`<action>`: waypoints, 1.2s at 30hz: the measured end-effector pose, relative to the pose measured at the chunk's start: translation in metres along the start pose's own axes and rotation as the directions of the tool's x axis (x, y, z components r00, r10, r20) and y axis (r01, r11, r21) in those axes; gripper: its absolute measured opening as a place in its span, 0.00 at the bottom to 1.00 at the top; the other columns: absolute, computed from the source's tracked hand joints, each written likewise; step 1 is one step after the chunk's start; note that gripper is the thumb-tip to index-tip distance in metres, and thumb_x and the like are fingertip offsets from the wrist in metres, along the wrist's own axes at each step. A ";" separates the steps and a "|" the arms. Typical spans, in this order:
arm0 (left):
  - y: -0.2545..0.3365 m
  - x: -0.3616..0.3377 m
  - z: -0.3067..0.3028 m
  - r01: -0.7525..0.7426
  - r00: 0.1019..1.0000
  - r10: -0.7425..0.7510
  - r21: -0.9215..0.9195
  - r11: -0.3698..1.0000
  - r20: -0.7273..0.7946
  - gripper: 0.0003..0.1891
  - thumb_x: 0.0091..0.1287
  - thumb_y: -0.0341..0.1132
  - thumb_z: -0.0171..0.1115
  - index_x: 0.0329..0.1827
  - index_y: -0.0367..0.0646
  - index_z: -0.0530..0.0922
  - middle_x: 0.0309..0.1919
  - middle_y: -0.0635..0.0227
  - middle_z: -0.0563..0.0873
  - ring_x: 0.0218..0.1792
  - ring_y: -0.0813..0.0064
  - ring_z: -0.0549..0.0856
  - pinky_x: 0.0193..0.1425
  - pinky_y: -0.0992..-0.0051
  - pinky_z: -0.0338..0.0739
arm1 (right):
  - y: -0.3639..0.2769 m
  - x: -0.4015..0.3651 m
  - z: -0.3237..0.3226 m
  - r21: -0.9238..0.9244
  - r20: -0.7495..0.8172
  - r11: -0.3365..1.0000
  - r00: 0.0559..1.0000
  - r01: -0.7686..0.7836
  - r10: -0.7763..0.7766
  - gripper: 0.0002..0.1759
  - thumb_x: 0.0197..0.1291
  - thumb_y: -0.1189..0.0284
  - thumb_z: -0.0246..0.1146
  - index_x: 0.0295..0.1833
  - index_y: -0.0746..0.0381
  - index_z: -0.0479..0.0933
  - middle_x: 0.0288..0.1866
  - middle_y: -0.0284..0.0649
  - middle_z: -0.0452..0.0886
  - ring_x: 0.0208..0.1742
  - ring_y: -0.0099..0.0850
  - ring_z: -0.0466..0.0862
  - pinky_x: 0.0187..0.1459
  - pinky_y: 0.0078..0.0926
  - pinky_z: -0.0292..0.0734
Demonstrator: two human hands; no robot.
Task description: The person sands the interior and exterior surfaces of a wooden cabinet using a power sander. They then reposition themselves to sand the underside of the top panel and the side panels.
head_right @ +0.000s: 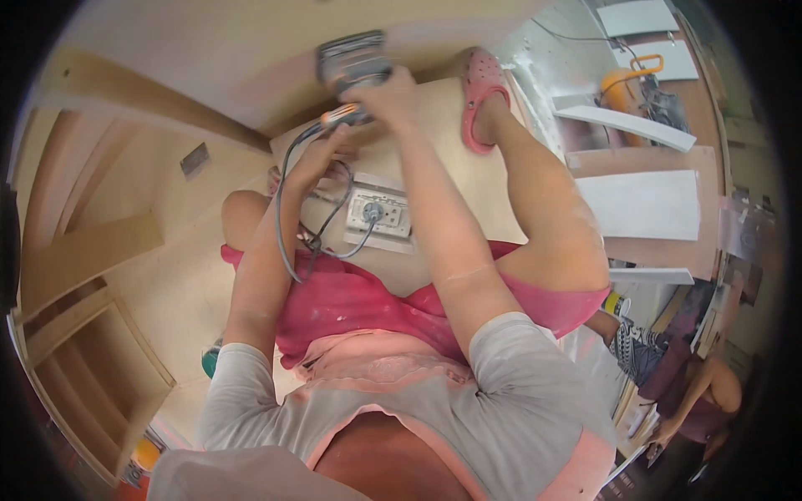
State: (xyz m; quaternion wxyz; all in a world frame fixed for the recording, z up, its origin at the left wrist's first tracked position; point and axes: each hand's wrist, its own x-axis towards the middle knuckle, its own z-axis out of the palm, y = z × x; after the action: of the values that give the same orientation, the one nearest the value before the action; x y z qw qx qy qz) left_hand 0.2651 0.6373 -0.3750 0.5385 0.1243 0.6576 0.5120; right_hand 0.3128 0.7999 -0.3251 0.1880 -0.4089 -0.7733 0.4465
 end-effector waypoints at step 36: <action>0.030 -0.009 -0.001 -0.113 0.931 0.236 -0.393 0.913 0.279 0.33 0.63 0.45 0.59 0.66 0.34 0.64 0.54 0.54 0.78 0.51 0.65 0.79 0.55 0.69 0.72 | 0.032 0.000 0.026 0.948 -0.258 0.294 0.843 0.126 0.472 0.14 0.54 0.65 0.59 0.41 0.64 0.71 0.37 0.38 0.74 0.39 0.29 0.77 0.40 0.27 0.75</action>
State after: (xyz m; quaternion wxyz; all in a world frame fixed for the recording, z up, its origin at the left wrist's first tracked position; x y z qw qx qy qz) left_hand 0.2566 0.6436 -0.3459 0.6031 0.1609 0.4391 0.6462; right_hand 0.3110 0.7944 -0.3659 0.5293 -0.4045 -0.2344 0.7080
